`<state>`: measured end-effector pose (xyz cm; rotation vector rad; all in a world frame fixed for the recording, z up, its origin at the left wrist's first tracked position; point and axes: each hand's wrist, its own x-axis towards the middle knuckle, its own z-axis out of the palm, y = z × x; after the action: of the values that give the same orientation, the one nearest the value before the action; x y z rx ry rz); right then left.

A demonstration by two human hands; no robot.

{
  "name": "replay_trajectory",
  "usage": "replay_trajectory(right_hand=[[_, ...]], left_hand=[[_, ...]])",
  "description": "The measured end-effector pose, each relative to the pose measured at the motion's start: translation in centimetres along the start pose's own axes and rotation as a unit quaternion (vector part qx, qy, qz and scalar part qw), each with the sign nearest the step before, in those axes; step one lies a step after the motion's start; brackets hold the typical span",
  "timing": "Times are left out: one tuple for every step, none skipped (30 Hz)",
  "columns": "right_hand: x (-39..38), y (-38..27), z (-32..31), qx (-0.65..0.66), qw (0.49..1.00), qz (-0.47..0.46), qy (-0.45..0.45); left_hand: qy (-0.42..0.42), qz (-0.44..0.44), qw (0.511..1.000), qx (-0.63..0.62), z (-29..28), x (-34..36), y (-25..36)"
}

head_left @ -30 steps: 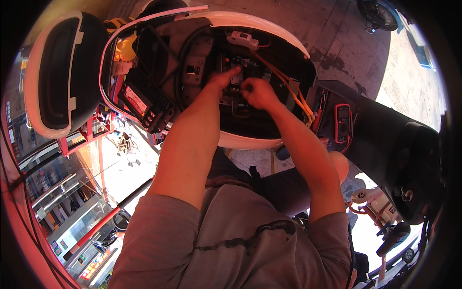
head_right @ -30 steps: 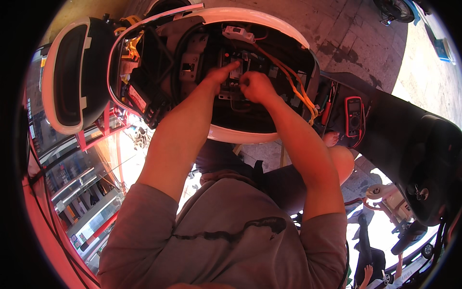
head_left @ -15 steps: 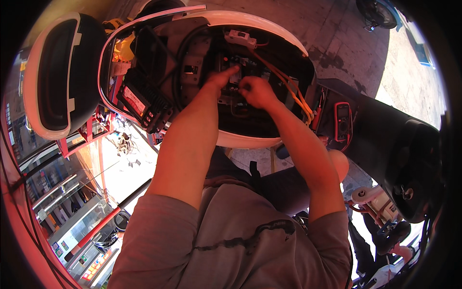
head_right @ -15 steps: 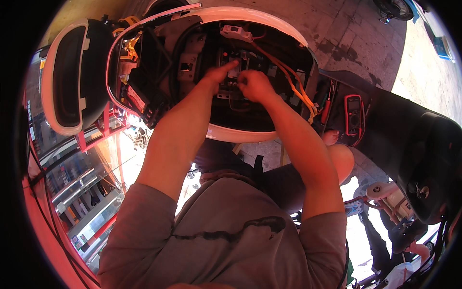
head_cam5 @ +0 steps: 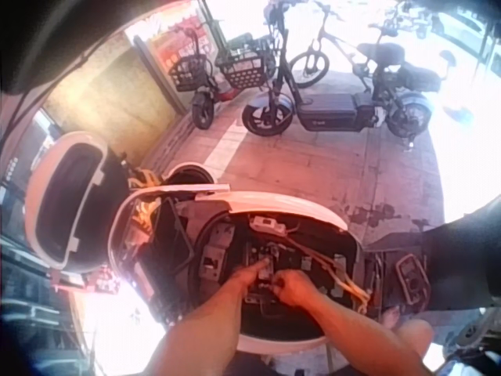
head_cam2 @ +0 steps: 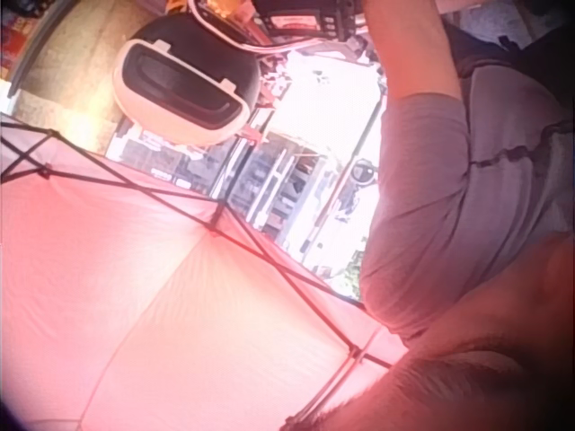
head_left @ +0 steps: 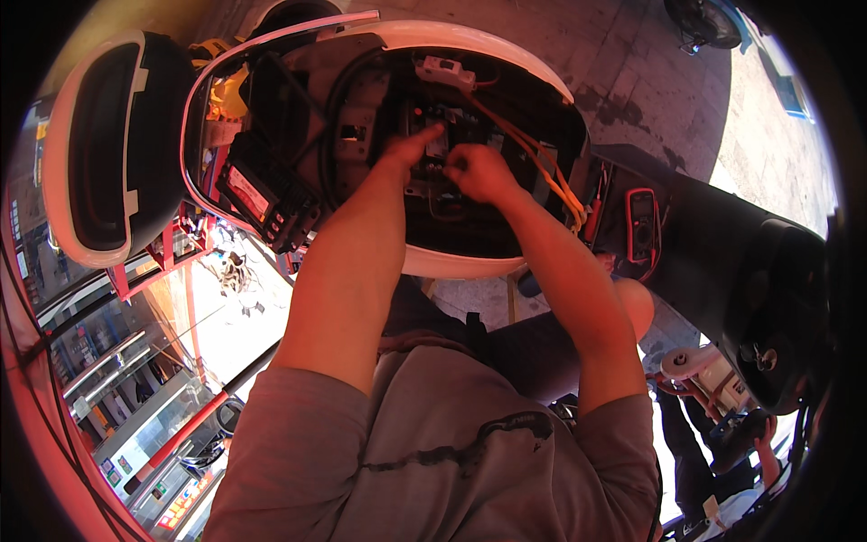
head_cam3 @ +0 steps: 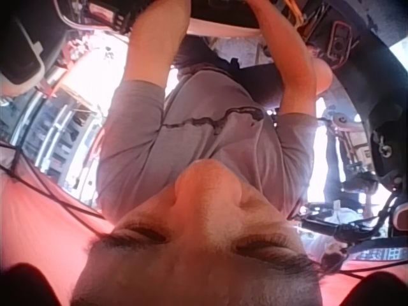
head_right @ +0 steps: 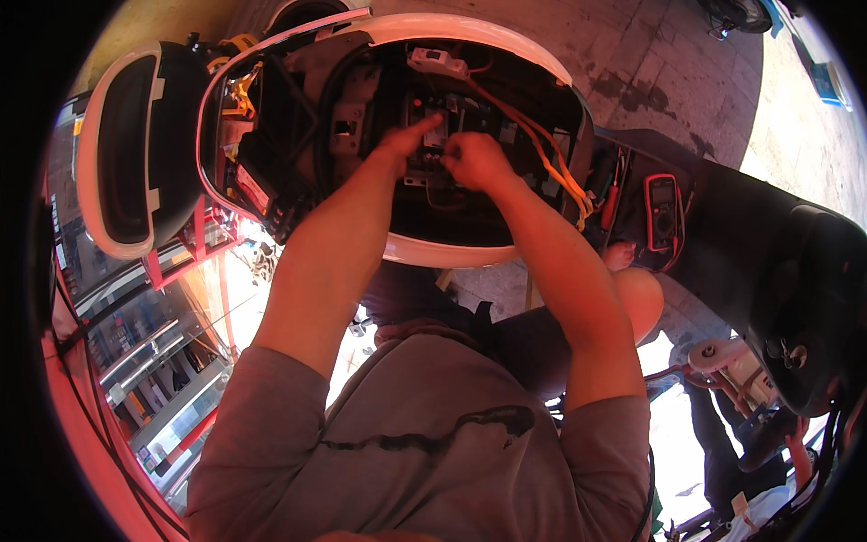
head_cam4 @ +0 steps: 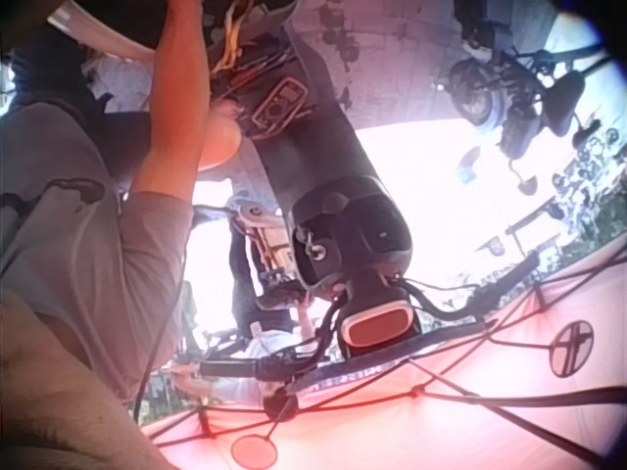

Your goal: The person opens the seat compartment of a white electric scooter and uses a screwdriver to adjust and connect internal wiring and components. They repeatedly tighten screws and reposition wires within the battery compartment.

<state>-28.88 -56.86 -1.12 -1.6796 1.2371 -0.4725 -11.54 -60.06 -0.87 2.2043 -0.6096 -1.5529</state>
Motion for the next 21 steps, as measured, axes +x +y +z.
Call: replay_trajectory(right_hand=[[0.1,-0.1,-0.1,-0.002,1.000,-0.006,-0.002],[0.1,-0.2,-0.1,-0.004,1.000,0.001,-0.005],[0.1,-0.3,-0.1,-0.005,1.000,0.007,-0.009],[0.1,-0.4,-0.1,-0.007,1.000,0.011,-0.010],[0.1,-0.4,-0.1,-0.004,1.000,0.017,-0.008],[0.1,-0.4,-0.1,-0.001,1.000,0.024,-0.007],[0.0,-0.4,-0.1,0.003,0.999,0.032,-0.006],[0.0,-0.4,-0.1,0.001,1.000,0.022,-0.006],[0.0,-0.3,-0.2,-0.002,1.000,0.012,-0.006],[0.1,-0.4,-0.2,-0.004,1.000,0.001,-0.006],[0.1,-0.5,-0.2,-0.002,1.000,-0.003,-0.004],[0.1,-0.5,-0.1,-0.001,1.000,-0.007,-0.002],[0.1,-0.4,0.0,0.001,1.000,-0.010,0.000],[0.1,-0.3,0.0,0.005,1.000,-0.001,-0.001],[0.1,-0.2,0.0,0.008,1.000,0.007,-0.001],[0.0,-0.3,-0.1,0.012,1.000,0.016,-0.002],[0.0,-0.4,-0.2,0.006,1.000,0.024,-0.009],[0.1,-0.4,-0.3,0.001,0.999,0.032,-0.016],[0.1,-0.7,-0.5,-0.005,0.999,0.039,-0.023],[0.1,-0.6,-0.4,-0.004,1.000,0.024,-0.016],[0.1,-0.5,-0.2,-0.003,1.000,0.009,-0.009]], left_hand=[[-0.008,-0.003,1.000,-0.005,-0.1,-0.2,0.2],[-0.017,-0.005,1.000,-0.010,-0.2,-0.2,0.2],[-0.022,-0.005,1.000,-0.017,-0.1,-0.1,0.1],[-0.028,-0.002,0.999,-0.024,-0.1,-0.1,0.1],[-0.033,0.001,0.999,-0.031,-0.1,-0.2,0.1],[-0.034,-0.002,0.999,-0.032,-0.2,-0.2,0.1],[-0.035,-0.007,0.999,-0.032,-0.1,-0.7,0.4],[-0.037,-0.013,0.999,-0.033,-0.1,-1.0,0.5],[-0.037,-0.013,0.999,-0.030,-0.1,-0.7,0.3],[-0.037,-0.013,0.999,-0.028,-0.2,-0.1,0.1],[-0.036,-0.012,0.999,-0.025,-0.2,0.4,-0.1],[-0.029,-0.011,0.999,-0.019,-0.3,0.8,-0.4],[-0.023,-0.009,1.000,-0.013,-0.2,0.9,-0.5],[-0.017,-0.008,1.000,-0.007,-0.2,1.0,-0.5],[-0.024,-0.008,1.000,-0.010,-0.2,1.1,-0.5],[-0.031,-0.009,0.999,-0.015,-0.2,0.7,-0.4],[-0.038,-0.011,0.999,-0.019,-0.1,0.4,-0.3],[-0.037,-0.015,0.999,-0.017,-0.1,0.6,-0.4],[-0.036,-0.019,0.999,-0.016,-0.1,0.8,-0.5],[-0.034,-0.022,0.999,-0.015,-0.1,1.1,-0.6],[-0.020,-0.017,1.000,-0.003,-0.2,1.3,-0.7]])
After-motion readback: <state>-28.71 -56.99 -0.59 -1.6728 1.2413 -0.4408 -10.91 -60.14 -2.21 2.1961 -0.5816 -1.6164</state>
